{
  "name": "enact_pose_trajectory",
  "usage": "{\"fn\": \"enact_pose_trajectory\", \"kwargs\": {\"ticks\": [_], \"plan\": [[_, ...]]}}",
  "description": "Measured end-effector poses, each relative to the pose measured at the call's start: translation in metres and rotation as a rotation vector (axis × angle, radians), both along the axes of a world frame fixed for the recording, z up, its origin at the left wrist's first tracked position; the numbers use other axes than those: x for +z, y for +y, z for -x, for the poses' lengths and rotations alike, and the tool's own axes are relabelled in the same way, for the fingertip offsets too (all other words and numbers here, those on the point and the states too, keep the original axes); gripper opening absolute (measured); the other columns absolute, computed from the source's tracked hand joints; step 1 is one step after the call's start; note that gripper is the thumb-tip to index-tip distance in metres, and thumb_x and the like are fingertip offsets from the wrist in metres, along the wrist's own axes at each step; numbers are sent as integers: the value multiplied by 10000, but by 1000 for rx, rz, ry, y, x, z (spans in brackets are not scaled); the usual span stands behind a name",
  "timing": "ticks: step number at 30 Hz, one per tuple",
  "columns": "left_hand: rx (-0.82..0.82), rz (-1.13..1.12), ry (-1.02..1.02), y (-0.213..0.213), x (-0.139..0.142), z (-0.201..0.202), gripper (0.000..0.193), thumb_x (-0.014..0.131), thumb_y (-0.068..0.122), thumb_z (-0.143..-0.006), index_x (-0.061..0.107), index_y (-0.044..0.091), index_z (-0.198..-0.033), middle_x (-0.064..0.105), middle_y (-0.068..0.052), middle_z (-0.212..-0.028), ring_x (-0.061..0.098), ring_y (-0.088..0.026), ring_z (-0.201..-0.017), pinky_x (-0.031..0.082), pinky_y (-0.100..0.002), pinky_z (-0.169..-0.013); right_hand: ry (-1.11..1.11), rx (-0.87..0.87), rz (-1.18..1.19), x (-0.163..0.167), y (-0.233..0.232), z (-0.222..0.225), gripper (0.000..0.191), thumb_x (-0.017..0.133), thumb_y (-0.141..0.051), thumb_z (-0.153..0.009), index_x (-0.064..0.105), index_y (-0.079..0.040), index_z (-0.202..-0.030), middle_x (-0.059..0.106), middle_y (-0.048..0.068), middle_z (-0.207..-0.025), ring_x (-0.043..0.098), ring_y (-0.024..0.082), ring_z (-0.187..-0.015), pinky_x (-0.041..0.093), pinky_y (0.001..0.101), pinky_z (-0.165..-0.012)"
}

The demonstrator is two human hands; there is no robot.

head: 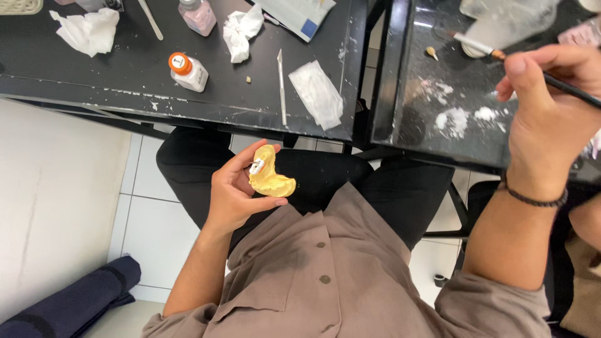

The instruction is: The person holds a plaster dental model with a partial denture in one hand and uses a fine metal probe to work on the artificial teeth, then uses a small brush to apply and shape white porcelain-like material on the teeth, periodically reaching to the bench for material and continuing to build up and smooth the surface.

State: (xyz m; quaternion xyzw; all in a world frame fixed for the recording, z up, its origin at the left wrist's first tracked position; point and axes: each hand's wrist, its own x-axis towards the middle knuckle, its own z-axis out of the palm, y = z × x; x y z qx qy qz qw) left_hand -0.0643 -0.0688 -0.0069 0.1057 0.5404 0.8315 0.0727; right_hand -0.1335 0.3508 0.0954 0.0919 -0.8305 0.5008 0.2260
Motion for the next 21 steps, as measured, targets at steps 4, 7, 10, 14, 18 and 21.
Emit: {"fn": "enact_pose_trajectory", "kwargs": {"ticks": [4,7,10,14,18,21], "plan": [[-58,-33,-87,4,-16,21,975,920,-100,-699,440,-74,-1547,543,-218,-1554,559,-215,-1384,530,-373,-1158,-171,179,178,-11,-39,-10,389,570,-295,-1133,598,91,-1177,652,183,-1041,668,256,-869,577,364,-788],[-178,-156,-179,14,-23,39,988,915,-93,-698,437,-60,-1561,560,-220,-1540,551,-234,-1445,508,-375,-1198,-244,339,349,-16,-71,-21,453,569,-379,-1115,638,68,-1124,676,156,-1032,710,255,-872,630,379,-813],[-302,-294,-319,23,-25,54,982,917,-93,-695,449,-61,-1557,568,-214,-1536,553,-235,-1432,516,-388,-1177,-204,320,279,-27,-114,-31,215,703,-167,-1020,639,37,-1035,694,165,-902,720,265,-767,640,402,-737],[-417,-387,-412,34,-22,66,992,909,-97,-696,443,-63,-1571,594,-198,-1467,570,-238,-1388,524,-387,-1157,-302,262,566,-45,-145,-26,182,746,-58,-891,587,-3,-962,725,152,-836,720,252,-745,624,432,-740],[-446,-381,-414,38,-17,63,985,901,-98,-714,444,-83,-1587,611,-196,-1418,577,-232,-1401,528,-381,-1168,-252,311,336,-55,-140,-29,109,657,-38,-897,591,45,-918,675,180,-839,714,318,-888,599,507,-885],[-467,-348,-428,43,-11,59,1008,905,-83,-709,418,-74,-1592,597,-179,-1466,564,-209,-1413,521,-376,-1186,-275,218,453,-56,-136,-43,150,756,-8,-891,615,-17,-942,718,157,-852,723,290,-860,562,486,-911]]}}
